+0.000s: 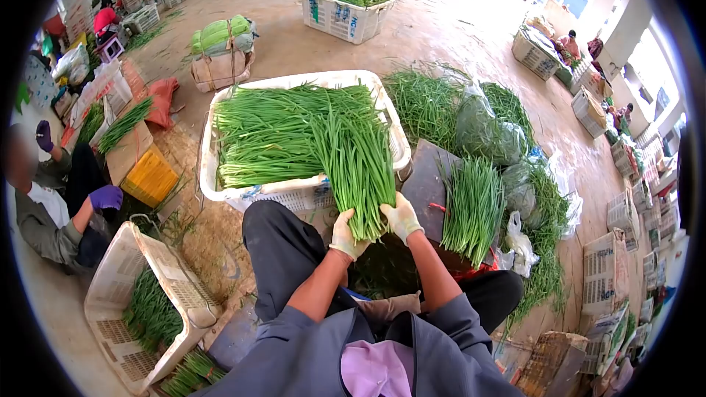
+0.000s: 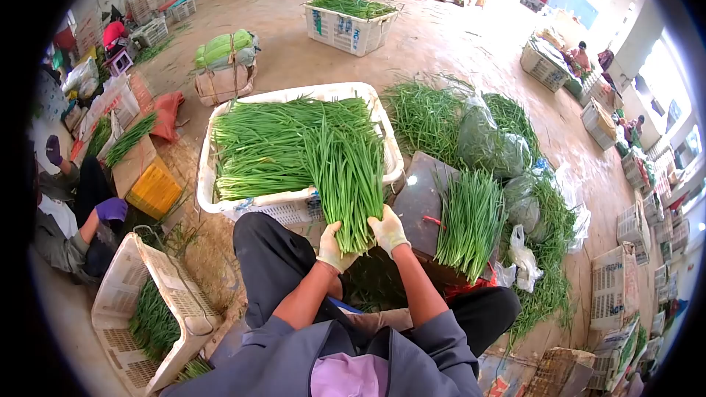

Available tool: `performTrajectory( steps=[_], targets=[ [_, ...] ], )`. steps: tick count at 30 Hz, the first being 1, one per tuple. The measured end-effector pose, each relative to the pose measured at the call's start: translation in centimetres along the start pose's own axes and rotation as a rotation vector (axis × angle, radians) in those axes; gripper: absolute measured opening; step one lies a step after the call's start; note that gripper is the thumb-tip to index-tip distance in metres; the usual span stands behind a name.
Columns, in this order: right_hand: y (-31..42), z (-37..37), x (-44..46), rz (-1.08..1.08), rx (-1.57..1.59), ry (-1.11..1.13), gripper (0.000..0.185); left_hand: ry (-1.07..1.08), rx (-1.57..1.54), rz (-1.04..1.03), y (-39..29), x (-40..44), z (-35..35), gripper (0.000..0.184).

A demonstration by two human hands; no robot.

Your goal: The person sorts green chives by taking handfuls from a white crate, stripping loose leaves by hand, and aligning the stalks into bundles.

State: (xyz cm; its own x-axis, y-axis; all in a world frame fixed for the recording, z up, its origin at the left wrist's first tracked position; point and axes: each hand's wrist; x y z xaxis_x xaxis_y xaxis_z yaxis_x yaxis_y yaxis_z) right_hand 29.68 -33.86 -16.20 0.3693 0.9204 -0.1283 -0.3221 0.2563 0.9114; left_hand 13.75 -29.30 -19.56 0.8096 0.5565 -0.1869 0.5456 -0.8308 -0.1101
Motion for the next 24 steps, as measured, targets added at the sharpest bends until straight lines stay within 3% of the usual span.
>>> performTrajectory(
  steps=[2,7,9,11,13,15,17,21,24],
  targets=[
    [0.9,-0.4,-0.2,0.026,-0.206,0.035,0.051,0.008,0.001,0.007,-0.1,0.2,0.0,0.052],
    [0.2,-0.6,0.3,0.025,-0.365,0.157,0.063,0.022,-0.081,-0.040,0.2,0.3,-0.2,0.055],
    [1.4,-0.5,0.1,-0.018,-0.462,-0.026,0.067,0.019,-0.093,-0.039,0.2,0.4,-0.2,0.056],
    [4.1,-0.2,-0.5,0.187,-0.564,-0.376,0.059,0.042,-0.103,-0.013,0.2,0.3,0.0,0.057],
    [6.0,0.5,-0.7,0.266,-0.447,-0.302,0.041,0.041,-0.113,-0.007,0.1,0.1,-0.5,0.055],
    [7.9,-0.8,-1.7,0.139,-0.477,-0.090,0.029,0.007,-0.067,-0.027,0.2,0.2,0.1,0.053],
    [8.1,-2.1,-1.8,0.021,-0.679,0.063,0.034,0.040,-0.089,-0.008,0.2,0.4,0.8,0.050],
    [6.4,-3.7,-0.9,-0.035,-0.667,0.022,0.033,-0.027,-0.080,-0.034,-0.1,0.5,0.1,0.048],
    [5.4,-3.8,-0.9,0.003,-0.470,-0.046,0.033,-0.055,-0.043,-0.048,0.1,0.4,0.2,0.046]
  ],
)
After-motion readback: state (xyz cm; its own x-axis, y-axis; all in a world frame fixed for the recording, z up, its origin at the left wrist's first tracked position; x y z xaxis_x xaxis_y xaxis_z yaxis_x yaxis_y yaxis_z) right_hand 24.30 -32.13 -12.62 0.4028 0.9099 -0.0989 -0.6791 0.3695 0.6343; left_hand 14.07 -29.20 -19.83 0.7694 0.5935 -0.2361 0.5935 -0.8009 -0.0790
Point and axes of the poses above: each hand's wrist, its own x-axis towards the middle knuckle, its own z-axis out of the back of the hand, y = z × x, and after that the axes turned 7 degrees about y, right-handed
